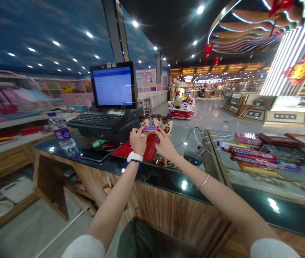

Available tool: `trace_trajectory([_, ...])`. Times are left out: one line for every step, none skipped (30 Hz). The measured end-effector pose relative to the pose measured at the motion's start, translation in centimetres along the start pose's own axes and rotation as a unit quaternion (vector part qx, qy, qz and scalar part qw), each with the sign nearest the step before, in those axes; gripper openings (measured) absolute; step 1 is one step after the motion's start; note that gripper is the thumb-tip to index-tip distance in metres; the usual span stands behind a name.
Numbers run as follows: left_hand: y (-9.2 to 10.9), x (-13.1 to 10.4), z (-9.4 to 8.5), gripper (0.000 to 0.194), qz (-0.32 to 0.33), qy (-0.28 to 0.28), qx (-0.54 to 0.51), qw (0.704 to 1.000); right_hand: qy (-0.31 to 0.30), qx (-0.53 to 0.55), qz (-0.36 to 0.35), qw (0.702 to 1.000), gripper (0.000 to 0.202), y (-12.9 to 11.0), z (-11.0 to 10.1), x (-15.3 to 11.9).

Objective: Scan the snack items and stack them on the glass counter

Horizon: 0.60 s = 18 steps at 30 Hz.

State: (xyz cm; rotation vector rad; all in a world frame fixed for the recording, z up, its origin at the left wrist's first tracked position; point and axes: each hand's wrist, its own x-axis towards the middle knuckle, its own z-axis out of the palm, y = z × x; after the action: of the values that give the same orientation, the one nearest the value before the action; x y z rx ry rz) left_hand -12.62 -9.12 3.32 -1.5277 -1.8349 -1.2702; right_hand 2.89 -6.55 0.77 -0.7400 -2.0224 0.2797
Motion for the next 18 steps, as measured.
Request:
trace_trajectory([0.7, 0.0, 0.1, 0.035, 0.012, -0.001, -0.003, 1.0, 0.0, -0.008, 0.003, 1.0, 0.071, 0.3, -0.9, -0.6])
trace_trajectory([1.4, 0.0, 0.3, 0.034, 0.025, -0.002, -0.007, 1.0, -0.001, -0.017, 0.005, 1.0, 0.071, 0.5, -1.8, -1.1])
trace_trajectory([2.0, -0.1, 0.5, 0.033, 0.039, -0.003, -0.013, 0.999, -0.002, -0.027, 0.005, 1.0, 0.071, 0.8, -2.8, -1.7])
trace_trajectory([2.7, -0.2, 0.7, 0.033, 0.055, -0.005, -0.018, 0.998, -0.002, -0.037, 0.004, 0.999, 0.071, 1.1, -3.7, -2.2])
trace_trajectory([3.4, -0.3, 1.0, 0.032, 0.069, -0.008, -0.024, 0.997, -0.001, -0.047, 0.002, 0.999, 0.071, 1.4, -4.7, -2.7])
trace_trajectory([4.0, -0.4, 1.3, 0.031, 0.083, -0.01, -0.028, 0.996, 0.003, -0.055, 0.0, 0.998, 0.07, 1.7, -5.7, -3.2])
trace_trajectory([4.7, -0.5, 1.6, 0.03, 0.095, -0.013, -0.031, 0.995, 0.008, -0.063, 0.0, 0.998, 0.07, 2.0, -6.6, -3.7])
trace_trajectory([5.4, -0.7, 2.0, 0.029, 0.105, -0.016, -0.032, 0.994, 0.014, -0.07, 0.0, 0.997, 0.069, 2.3, -7.6, -4.2])
trace_trajectory([6.1, -0.8, 2.4, 0.029, 0.116, -0.018, -0.034, 0.993, 0.022, -0.078, 0.001, 0.997, 0.069, 2.7, -8.4, -4.6])
trace_trajectory([6.8, -1.0, 2.8, 0.03, 0.126, -0.021, -0.036, 0.991, 0.03, -0.085, 0.003, 0.996, 0.068, 3.1, -9.2, -5.1])
trace_trajectory([7.5, -1.1, 3.2, 0.03, 0.136, -0.024, -0.039, 0.99, 0.037, -0.093, 0.005, 0.995, 0.067, 3.6, -10.0, -5.5])
trace_trajectory([8.2, -1.1, 3.7, 0.031, 0.148, -0.029, -0.044, 0.988, 0.045, -0.1, 0.007, 0.994, 0.067, 4.1, -10.6, -5.9])
trace_trajectory([9.0, -1.1, 4.2, 0.032, 0.16, -0.035, -0.048, 0.985, 0.051, -0.107, 0.008, 0.993, 0.066, 4.7, -11.2, -6.3])
trace_trajectory([9.7, -1.2, 4.7, 0.032, 0.173, -0.041, -0.053, 0.983, 0.057, -0.113, 0.009, 0.992, 0.066, 5.3, -11.8, -6.6])
trace_trajectory([10.4, -1.1, 5.2, 0.032, 0.185, -0.047, -0.057, 0.98, 0.065, -0.119, 0.01, 0.991, 0.065, 5.9, -12.3, -6.9])
trace_trajectory([11.1, -1.1, 5.7, 0.031, 0.195, -0.05, -0.06, 0.978, 0.074, -0.123, 0.011, 0.99, 0.065, 6.5, -12.8, -7.1])
trace_trajectory([11.7, -1.2, 6.2, 0.031, 0.205, -0.052, -0.063, 0.975, 0.084, -0.125, 0.012, 0.988, 0.064, 7.0, -13.2, -7.2])
trace_trajectory([12.2, -1.2, 6.7, 0.031, 0.212, -0.054, -0.065, 0.974, 0.096, -0.127, 0.015, 0.987, 0.063, 7.5, -13.6, -7.3])
